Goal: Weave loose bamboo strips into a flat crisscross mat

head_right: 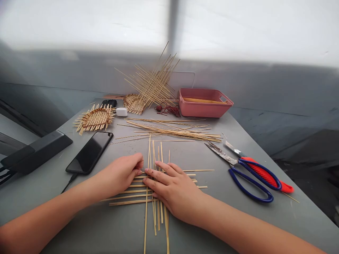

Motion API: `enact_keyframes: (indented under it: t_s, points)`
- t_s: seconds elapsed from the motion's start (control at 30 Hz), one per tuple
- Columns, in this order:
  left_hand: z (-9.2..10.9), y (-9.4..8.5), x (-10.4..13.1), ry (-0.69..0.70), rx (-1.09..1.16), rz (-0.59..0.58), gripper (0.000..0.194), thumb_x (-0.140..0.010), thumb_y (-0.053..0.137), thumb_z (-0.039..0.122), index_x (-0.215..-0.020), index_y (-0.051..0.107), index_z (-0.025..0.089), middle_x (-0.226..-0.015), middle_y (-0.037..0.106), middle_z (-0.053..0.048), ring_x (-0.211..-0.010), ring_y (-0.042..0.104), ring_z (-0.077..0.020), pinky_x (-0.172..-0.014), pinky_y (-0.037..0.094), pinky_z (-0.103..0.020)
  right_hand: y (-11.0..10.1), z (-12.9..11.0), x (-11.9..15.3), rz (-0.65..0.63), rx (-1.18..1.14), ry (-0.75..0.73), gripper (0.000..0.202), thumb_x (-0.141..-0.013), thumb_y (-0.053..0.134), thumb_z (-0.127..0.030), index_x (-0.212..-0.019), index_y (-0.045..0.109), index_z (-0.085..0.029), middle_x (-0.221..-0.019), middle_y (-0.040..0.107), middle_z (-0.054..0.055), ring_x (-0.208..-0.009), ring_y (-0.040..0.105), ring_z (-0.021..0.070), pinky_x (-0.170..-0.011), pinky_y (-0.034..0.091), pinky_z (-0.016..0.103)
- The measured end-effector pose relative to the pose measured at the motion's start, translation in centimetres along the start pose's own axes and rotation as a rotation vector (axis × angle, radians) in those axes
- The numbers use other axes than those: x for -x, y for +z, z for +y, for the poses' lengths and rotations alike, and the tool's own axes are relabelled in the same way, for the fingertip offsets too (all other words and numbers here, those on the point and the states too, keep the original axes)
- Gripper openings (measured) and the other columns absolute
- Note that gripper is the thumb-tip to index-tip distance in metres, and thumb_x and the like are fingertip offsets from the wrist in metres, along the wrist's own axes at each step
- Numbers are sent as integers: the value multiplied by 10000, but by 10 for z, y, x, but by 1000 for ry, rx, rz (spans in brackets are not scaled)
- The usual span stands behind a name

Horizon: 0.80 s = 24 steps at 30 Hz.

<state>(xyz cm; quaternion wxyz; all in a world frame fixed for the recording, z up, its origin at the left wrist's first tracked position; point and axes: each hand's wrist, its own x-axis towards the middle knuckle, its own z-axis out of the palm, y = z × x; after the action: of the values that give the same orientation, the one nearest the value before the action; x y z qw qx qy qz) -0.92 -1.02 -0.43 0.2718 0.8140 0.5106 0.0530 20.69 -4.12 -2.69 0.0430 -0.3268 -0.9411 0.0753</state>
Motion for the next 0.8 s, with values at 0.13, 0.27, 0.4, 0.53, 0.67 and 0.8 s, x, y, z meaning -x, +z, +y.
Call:
enact_keyframes:
  t_s: [0.13, 0.27, 0.4, 0.53, 0.67, 0.8]
  points:
    - [-4, -3, 2, 35, 17, -12, 103, -824, 407, 131, -793, 424, 228, -771, 613, 1, -680, 549, -165, -586, 368, -250, -2, 0, -1, -42, -16, -1, 398, -987, 388, -294, -1370, 496, -302, -1465, 459, -5, -1373, 359, 305, -1055, 371, 557]
    - [-7, -7, 2, 60, 5, -32, 110, -840, 417, 167, -752, 399, 230, -721, 590, 19, -631, 507, -154, -555, 348, -246, -6, -1, -2, -93, -26, -1, 404, -998, 356, -297, -1380, 489, -283, -1490, 415, -22, -1386, 336, 304, -1066, 363, 551]
    - [-10, -14, 3, 50, -22, -34, 105, -830, 424, 165, -748, 401, 228, -718, 588, 19, -635, 502, -156, -562, 349, -250, -6, 0, -1, -67, -62, 8, 397, -994, 376, -299, -1370, 503, -294, -1478, 438, -2, -1384, 345, 288, -1079, 357, 530]
    - [-17, -29, 7, 28, -85, -44, 71, -806, 445, 169, -761, 438, 224, -732, 597, 13, -657, 520, -166, -573, 353, -255, -6, 0, 0, -34, -101, 6, 390, -988, 395, -303, -1359, 516, -300, -1455, 473, 29, -1376, 364, 277, -1074, 365, 531]
    - [-19, -37, 11, 27, -82, -43, 63, -823, 462, 172, -814, 504, 219, -784, 634, 11, -723, 559, -174, -627, 388, -261, -6, 1, 0, -26, -86, -1, 387, -983, 405, -300, -1351, 525, -298, -1458, 472, 36, -1369, 376, 276, -1079, 362, 523]
    - [-7, -23, 12, 102, -80, 84, 129, -890, 451, 199, -907, 579, 209, -939, 657, -21, -894, 583, -197, -785, 429, -306, -2, 2, 2, 69, -100, 9, 361, -953, 468, -267, -1298, 570, -297, -1456, 462, 109, -1316, 442, 266, -1054, 399, 491]
